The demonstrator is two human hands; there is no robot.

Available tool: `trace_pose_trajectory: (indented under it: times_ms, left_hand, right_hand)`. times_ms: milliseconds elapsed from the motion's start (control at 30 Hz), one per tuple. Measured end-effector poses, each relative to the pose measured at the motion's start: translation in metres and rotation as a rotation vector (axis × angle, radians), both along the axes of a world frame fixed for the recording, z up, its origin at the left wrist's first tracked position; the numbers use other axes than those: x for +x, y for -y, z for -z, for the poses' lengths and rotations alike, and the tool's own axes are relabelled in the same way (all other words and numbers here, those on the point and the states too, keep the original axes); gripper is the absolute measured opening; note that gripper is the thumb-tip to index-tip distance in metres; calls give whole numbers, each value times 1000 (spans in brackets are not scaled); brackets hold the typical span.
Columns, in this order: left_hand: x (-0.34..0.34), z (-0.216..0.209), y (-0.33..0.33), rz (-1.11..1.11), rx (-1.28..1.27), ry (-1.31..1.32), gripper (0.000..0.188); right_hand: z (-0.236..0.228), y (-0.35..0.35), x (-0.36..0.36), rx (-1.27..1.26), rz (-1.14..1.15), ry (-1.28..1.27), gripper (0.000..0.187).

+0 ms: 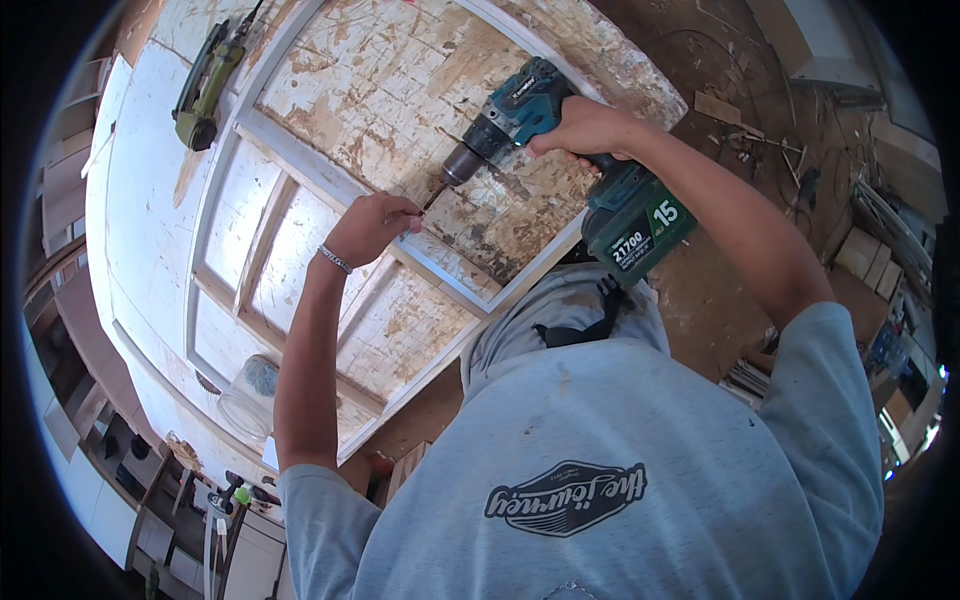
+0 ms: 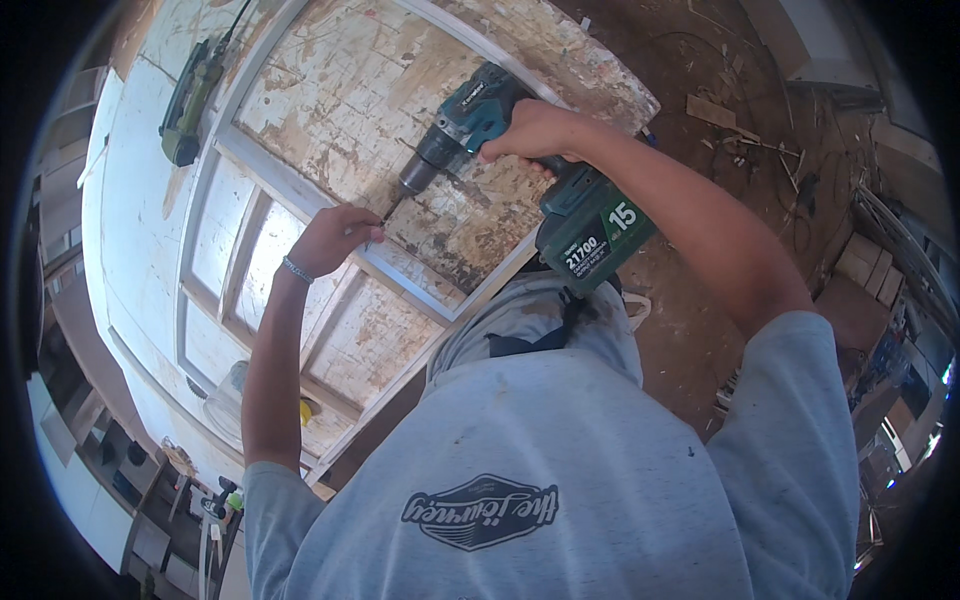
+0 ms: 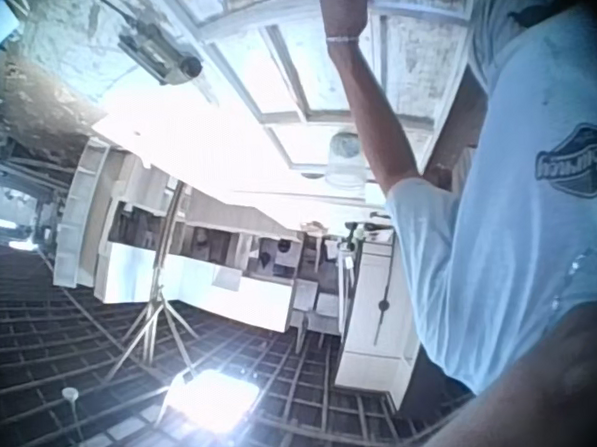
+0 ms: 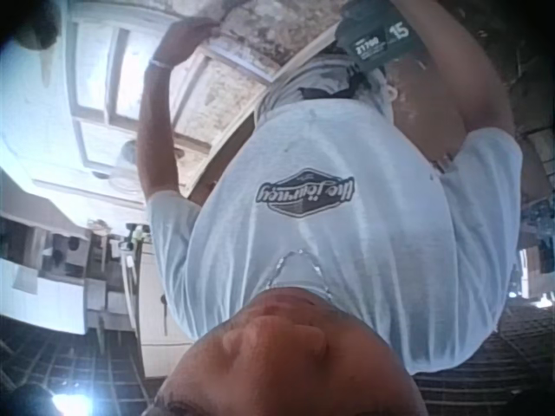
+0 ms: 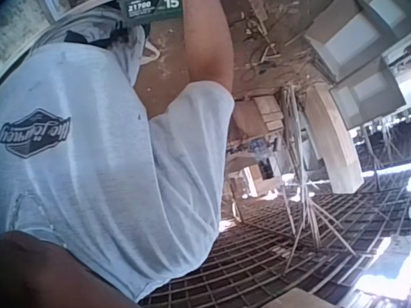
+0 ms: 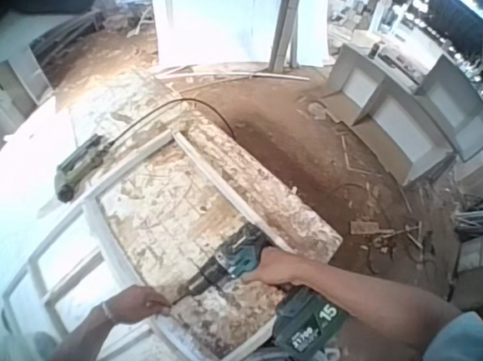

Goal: The person assembles a wooden frame by using a nail gun to attach wooden strips, then uses a drill to secure screws into the joints, checks dimensions with a measuring tape, and finishes by hammering a piece of wood into place.

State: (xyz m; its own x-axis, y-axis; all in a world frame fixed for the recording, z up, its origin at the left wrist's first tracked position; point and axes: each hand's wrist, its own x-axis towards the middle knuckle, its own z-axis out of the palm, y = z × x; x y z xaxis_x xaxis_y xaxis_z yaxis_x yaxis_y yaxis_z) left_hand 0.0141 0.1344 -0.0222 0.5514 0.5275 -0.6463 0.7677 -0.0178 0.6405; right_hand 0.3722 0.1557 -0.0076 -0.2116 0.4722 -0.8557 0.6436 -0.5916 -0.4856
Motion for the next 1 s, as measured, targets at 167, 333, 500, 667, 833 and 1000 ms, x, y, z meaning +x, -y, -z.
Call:
trace_pose_trajectory:
  times_ms: [167,333,500,667,833,1000]
  left_hand:
    - [-3,4,2,-10,21,1,27]
    - [-2,1,0,-41,-13,8,27]
    - [-3,6,1,-8,4,10,26]
    - [-1,1,-2,9,-5,20,24]
    - [-1,2,4,31,51,20,24]
    - [-2,8,12,60,145,74,23]
  right_hand:
    - [6,3,2,-13,12,-19,36]
    - [4,3,2,-7,11,-24,35]
    - [3,3,2,16,25,-55,39]
    - [-1,0,0,-1,9,-10,36]
    - [16,6,4,-37,-20,-12,33]
    - [15,10,1,27,28,-44,41]
